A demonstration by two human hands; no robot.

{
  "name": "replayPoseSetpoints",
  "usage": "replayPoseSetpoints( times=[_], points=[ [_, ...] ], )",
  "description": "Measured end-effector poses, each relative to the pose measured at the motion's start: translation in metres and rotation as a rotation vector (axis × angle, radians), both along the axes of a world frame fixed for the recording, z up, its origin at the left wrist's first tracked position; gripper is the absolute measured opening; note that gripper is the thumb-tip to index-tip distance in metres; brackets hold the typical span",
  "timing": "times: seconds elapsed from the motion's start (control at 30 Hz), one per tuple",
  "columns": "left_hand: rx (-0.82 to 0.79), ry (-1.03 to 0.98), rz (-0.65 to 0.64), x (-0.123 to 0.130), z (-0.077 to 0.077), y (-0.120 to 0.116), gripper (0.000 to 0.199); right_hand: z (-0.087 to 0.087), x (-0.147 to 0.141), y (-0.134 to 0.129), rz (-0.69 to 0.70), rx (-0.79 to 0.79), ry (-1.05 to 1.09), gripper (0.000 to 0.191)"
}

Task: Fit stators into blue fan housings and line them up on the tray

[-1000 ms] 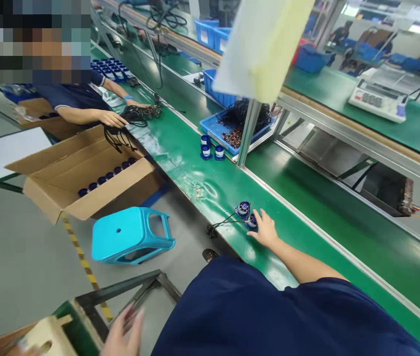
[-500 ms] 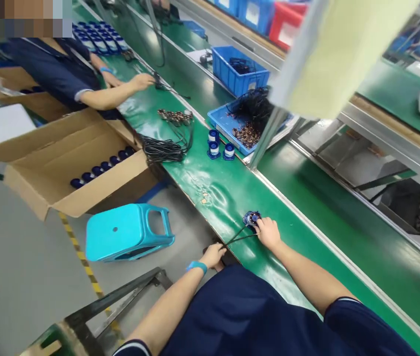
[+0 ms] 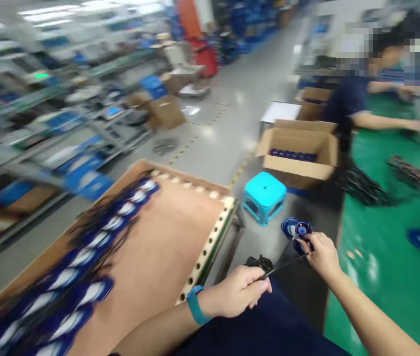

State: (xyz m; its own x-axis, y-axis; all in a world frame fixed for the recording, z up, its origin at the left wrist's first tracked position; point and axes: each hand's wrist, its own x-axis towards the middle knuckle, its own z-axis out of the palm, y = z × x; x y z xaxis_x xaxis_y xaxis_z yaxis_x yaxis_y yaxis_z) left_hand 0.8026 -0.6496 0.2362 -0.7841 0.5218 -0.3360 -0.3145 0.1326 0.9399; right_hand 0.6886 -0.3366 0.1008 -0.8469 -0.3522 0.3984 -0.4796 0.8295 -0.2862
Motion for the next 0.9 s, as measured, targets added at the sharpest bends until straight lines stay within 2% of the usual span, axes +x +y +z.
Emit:
replayPoseSetpoints(
  times=[0.1,0.17,0.23,0.3,0.4,0.47,0.57,0.67,0.8,0.87,0.9],
  points=[
    [0.158,-0.009,0.300,0.060,0.032,-0.056,0.034,0.042,-0.058,-0.114,0.356,-0.030,0.052,0.034],
    [0.235,0.072,0.591,0.104,0.036,-0.082,0.045,0.067,-0.072,-0.205,0.601,0.015,0.047,0.036],
    [0.314,0.152,0.926,0.140,0.026,-0.099,0.055,0.082,-0.066,-0.300,0.836,0.102,0.029,0.039],
    [0.421,0.174,1.239,0.165,0.008,-0.112,0.060,0.086,-0.043,-0.391,1.045,0.210,0.002,0.040],
    [0.557,0.143,1.567,0.185,-0.021,-0.132,0.061,0.074,0.008,-0.508,1.272,0.398,-0.014,0.036],
    [0.596,0.130,1.701,0.193,-0.034,-0.145,0.063,0.061,0.043,-0.569,1.357,0.494,0.006,0.030],
    [0.594,0.046,1.828,0.205,-0.047,-0.159,0.065,0.040,0.080,-0.632,1.464,0.558,0.035,0.023],
    [0.508,-0.079,1.850,0.216,-0.061,-0.165,0.069,0.026,0.092,-0.668,1.582,0.583,0.052,0.027],
    [0.428,-0.201,1.816,0.225,-0.087,-0.177,0.081,0.018,0.083,-0.694,1.671,0.582,0.051,0.042],
    [0.348,-0.248,1.806,0.232,-0.100,-0.193,0.085,0.017,0.077,-0.697,1.645,0.525,0.060,0.057],
    [0.251,-0.258,1.814,0.237,-0.105,-0.204,0.085,0.017,0.074,-0.694,1.604,0.480,0.060,0.065]
  ],
)
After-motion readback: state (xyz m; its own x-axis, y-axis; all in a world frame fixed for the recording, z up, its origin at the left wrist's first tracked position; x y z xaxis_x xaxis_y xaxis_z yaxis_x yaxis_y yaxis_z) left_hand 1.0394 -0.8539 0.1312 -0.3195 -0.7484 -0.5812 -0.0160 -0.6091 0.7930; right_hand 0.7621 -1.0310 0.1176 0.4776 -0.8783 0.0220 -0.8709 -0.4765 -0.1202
